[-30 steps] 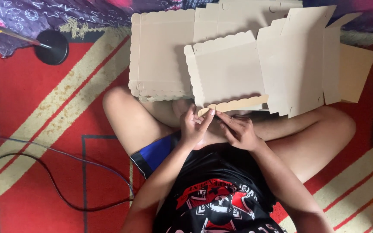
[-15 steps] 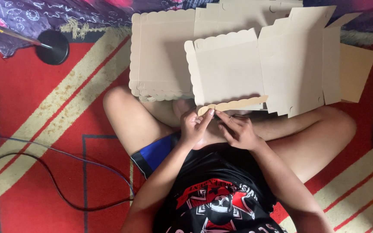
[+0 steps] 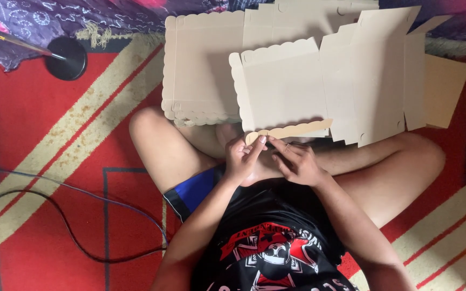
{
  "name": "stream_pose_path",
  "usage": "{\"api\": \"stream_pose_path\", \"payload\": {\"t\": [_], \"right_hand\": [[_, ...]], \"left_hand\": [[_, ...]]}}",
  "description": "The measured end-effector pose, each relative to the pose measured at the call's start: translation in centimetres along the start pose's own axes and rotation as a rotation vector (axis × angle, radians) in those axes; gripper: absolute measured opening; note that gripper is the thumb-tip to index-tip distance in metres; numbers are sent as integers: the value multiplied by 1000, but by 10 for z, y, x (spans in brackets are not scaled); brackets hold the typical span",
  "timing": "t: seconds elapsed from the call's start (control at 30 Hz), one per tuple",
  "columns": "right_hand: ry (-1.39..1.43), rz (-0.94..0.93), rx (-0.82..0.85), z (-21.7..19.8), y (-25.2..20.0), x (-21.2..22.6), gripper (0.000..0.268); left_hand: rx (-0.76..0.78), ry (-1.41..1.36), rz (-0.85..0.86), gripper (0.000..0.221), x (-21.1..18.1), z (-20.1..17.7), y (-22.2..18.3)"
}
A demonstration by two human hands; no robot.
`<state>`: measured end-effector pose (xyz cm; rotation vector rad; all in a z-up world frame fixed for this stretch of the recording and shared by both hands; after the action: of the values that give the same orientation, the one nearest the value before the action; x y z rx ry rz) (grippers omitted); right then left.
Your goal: Folding the flaps and edges of flat cardboard sheets to prepare them for box assembly.
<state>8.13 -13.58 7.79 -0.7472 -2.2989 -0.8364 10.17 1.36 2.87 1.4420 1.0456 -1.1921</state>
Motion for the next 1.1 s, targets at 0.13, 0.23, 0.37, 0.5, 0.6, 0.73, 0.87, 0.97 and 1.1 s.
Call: {"api": "stream_pose_path", "payload": {"t": [0.13, 0.23, 0.37, 0.5, 0.6, 0.73, 0.87, 0.97, 1.1], "right_hand": [[-9, 3, -4, -1, 1, 1, 49], [-19, -6, -3, 1, -1, -1, 50], [-11, 1, -14, -3, 1, 2, 49], [2, 6, -23, -3, 0, 1, 49], [-13, -7, -30, 3, -6, -5, 48], [0, -9, -25, 10, -17, -16, 51], [29, -10, -27, 14, -24, -24, 55], [19, -12, -30, 12, -23, -22, 57], [2, -3, -51, 2, -8, -7, 52]], "left_hand": [[0, 11, 4, 19, 1, -1, 0], [-1, -2, 6, 19, -1, 0, 0], [-18, 23, 60, 17, 28, 2, -14], [-23, 120, 120, 20, -24, 0, -4], [-13, 143, 126, 21, -39, -2, 4], [-20, 153, 139, 22, -42, -1, 3], [-9, 115, 149, 22, -33, 0, 1], [0, 104, 140, 22, -24, 0, -1], [13, 21, 82, 21, -5, 1, -5]]}}
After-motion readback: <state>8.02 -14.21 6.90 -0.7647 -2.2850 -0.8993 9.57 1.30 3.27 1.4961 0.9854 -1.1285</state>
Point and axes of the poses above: each hand's wrist, its own y-axis towards the middle knuckle, its own z-axis out of the palm, x = y × z, the point moved 10 cm from there along y, towards the middle knuckle, and after that the axes turned 15 degrees about x, right-handed, at the moved point
